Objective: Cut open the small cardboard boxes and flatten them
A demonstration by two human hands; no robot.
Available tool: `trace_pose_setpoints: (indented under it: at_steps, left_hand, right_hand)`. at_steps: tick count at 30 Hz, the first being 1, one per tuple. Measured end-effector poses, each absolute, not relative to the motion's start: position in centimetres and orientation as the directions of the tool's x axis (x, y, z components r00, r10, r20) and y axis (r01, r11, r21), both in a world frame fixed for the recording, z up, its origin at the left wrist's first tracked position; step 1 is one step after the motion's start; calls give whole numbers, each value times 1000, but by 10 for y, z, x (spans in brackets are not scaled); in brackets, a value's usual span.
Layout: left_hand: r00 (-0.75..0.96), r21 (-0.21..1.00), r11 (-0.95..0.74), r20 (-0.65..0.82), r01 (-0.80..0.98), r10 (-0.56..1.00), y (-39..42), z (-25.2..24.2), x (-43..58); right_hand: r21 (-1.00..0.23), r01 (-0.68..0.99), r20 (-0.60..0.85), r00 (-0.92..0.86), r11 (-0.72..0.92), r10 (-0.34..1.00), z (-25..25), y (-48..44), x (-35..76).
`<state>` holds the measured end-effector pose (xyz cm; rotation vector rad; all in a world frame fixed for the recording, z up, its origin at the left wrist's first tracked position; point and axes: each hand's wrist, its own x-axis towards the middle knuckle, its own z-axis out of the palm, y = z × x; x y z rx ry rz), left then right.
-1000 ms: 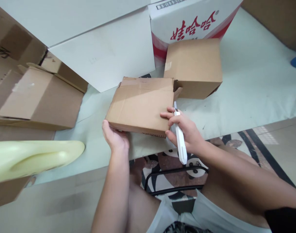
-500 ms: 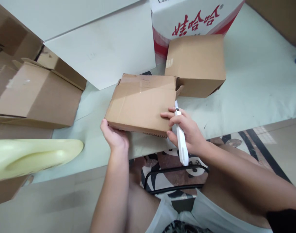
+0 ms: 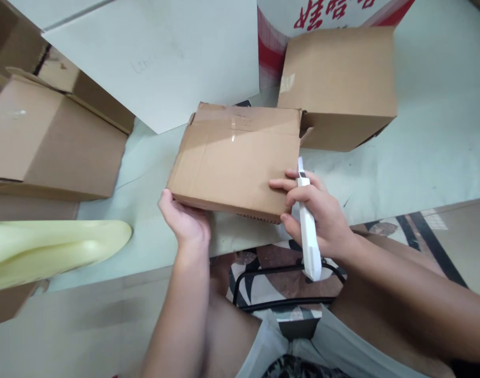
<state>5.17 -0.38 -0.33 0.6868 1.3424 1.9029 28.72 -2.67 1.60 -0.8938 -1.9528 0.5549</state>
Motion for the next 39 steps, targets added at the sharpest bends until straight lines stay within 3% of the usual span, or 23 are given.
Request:
trace_pose_setpoints:
  at_steps: [39]
  left_hand:
    - [-643, 916, -275, 26, -291, 766, -2, -7, 52]
  right_hand:
    - [-676, 366, 551, -325, 639, 769, 13, -26, 286]
